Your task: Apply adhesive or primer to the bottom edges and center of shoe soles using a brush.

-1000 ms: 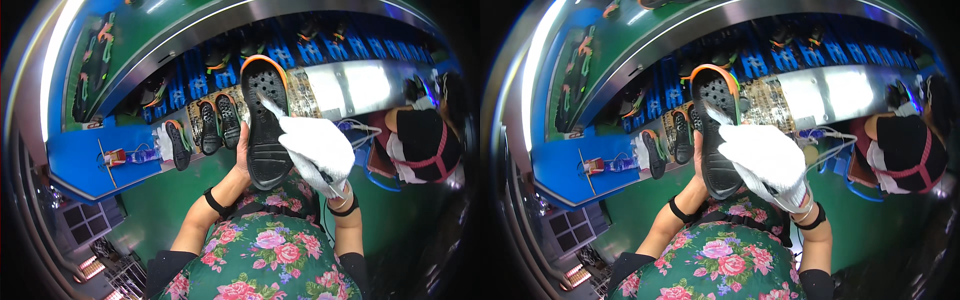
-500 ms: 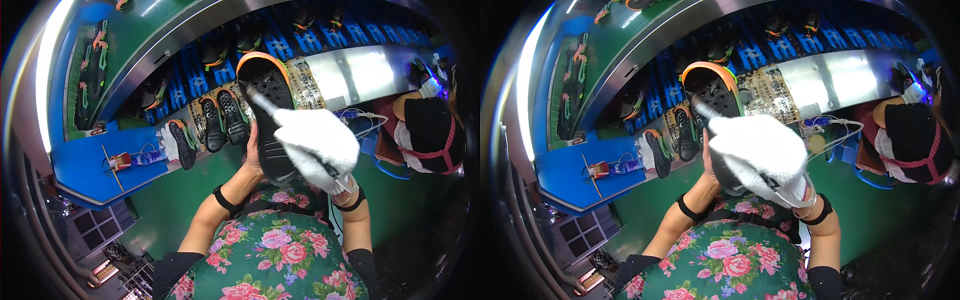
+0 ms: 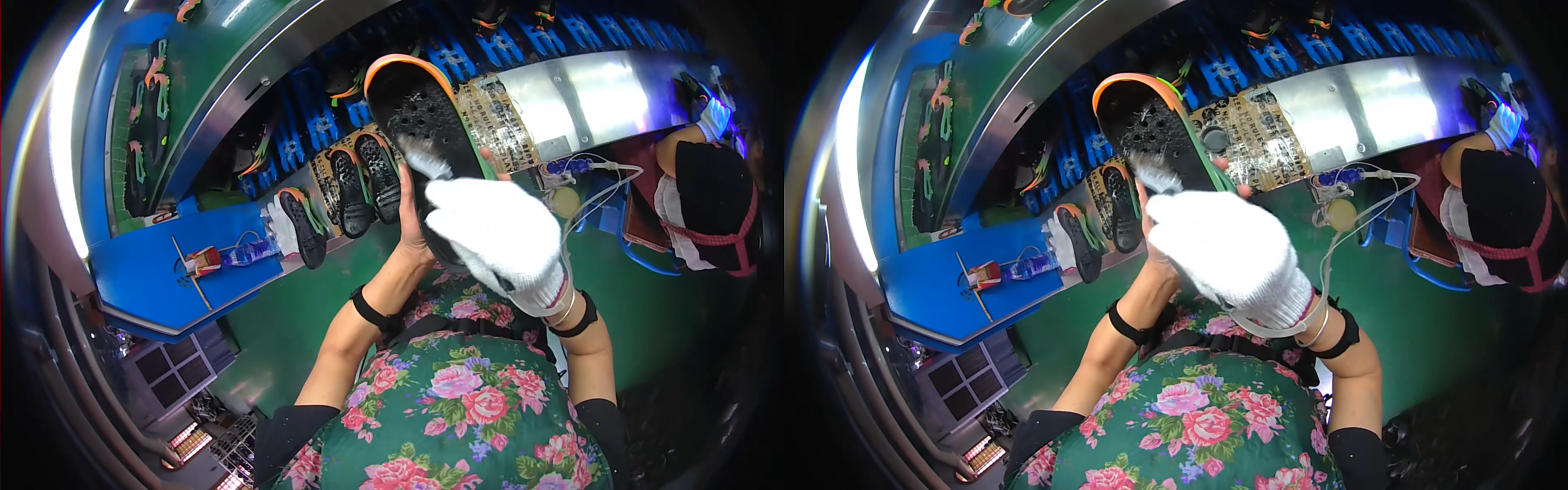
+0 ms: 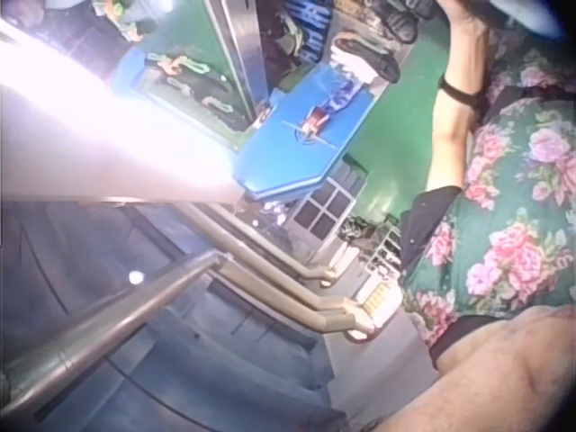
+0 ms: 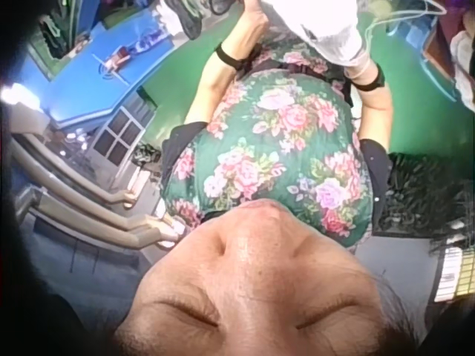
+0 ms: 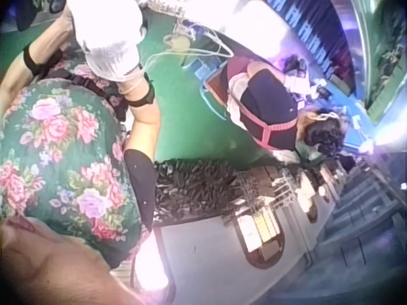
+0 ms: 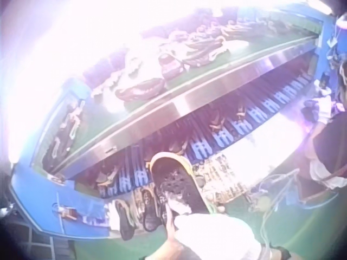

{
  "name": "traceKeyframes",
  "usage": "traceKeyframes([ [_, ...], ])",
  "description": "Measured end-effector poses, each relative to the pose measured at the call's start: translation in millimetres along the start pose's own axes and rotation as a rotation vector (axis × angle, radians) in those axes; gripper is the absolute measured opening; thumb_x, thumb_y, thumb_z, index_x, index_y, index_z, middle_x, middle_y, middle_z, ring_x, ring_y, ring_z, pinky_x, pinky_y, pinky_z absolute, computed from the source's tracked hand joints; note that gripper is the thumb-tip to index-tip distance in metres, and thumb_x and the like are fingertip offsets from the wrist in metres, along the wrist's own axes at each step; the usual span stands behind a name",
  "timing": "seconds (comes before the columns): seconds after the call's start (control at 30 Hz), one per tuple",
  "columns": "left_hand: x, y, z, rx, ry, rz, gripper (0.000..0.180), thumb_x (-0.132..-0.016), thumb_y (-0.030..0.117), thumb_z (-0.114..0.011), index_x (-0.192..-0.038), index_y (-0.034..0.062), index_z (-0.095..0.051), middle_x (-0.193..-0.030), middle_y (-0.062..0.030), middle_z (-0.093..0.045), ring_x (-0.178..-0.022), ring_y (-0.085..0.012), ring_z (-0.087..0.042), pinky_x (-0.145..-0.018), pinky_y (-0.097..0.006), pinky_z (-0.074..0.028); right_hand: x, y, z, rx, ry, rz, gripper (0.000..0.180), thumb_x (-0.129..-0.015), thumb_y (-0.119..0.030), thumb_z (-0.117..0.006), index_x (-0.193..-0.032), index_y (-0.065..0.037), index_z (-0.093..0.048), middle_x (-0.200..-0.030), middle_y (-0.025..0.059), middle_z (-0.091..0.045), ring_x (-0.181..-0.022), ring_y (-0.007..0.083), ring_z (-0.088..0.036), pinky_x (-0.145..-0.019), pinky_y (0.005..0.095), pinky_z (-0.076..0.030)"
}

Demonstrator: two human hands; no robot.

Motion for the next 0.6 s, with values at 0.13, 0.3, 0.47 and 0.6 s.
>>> traceKeyframes([
  [0.13,-11.3,5.7,-11.4,-0.092,-0.155,-0.019,0.113,-0.097,0.093,-0.041,-0.165,0.0025,-0.04,-0.151,-0.0316,-0.06,-0.142,-0.046,-0.061,-0.115,-0.066,-0.053,10.0,13.3,6.0,-0.293,0.097,-0.097,0.033,-0.086,0.0,-0.082,-0.118,-0.008,-0.084,-0.122,0.0157,-0.082,-0.112,0.0345,-0.078,-0.104,0.0458,-0.06],
  [0.3,-16.6,9.9,-12.9,-0.031,-0.136,-0.002,0.112,-0.096,0.094,-0.04,-0.165,0.0057,-0.039,-0.149,-0.0345,-0.06,-0.123,-0.0501,-0.072,-0.102,-0.065,-0.062,13.7,-0.1,-7.7,-0.037,-0.046,0.031,0.041,-0.089,-0.001,-0.08,-0.13,-0.006,-0.08,-0.13,0.0155,-0.079,-0.121,0.0359,-0.075,-0.104,0.0451,-0.059],
  [0.47,-22.0,16.4,-17.2,0.02,-0.11,-0.062,0.11,-0.095,0.092,-0.048,-0.166,0.0089,-0.038,-0.148,-0.0332,-0.061,-0.119,-0.05,-0.073,-0.1,-0.065,-0.063,15.1,8.9,-0.8,-0.341,0.092,-0.077,0.035,-0.085,0.004,-0.085,-0.117,-0.009,-0.084,-0.12,0.0147,-0.083,-0.105,0.0333,-0.08,-0.095,0.0425,-0.063],
  [0.6,-24.1,17.1,-31.0,-0.012,-0.269,0.02,0.104,-0.097,0.089,-0.048,-0.166,0.0114,-0.039,-0.148,-0.0312,-0.06,-0.121,-0.0483,-0.071,-0.099,-0.065,-0.062,17.8,0.9,-7.5,-0.086,-0.05,0.048,0.034,-0.087,0.001,-0.082,-0.12,-0.007,-0.082,-0.126,0.0147,-0.081,-0.11,0.0312,-0.079,-0.096,0.0408,-0.062],
])
Point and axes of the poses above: each hand's wrist, its own x-axis away from the middle knuckle, its own z-axis out of the back of the hand, y = z × x, the point moved 8 cm from there along -x, towards the middle knuckle
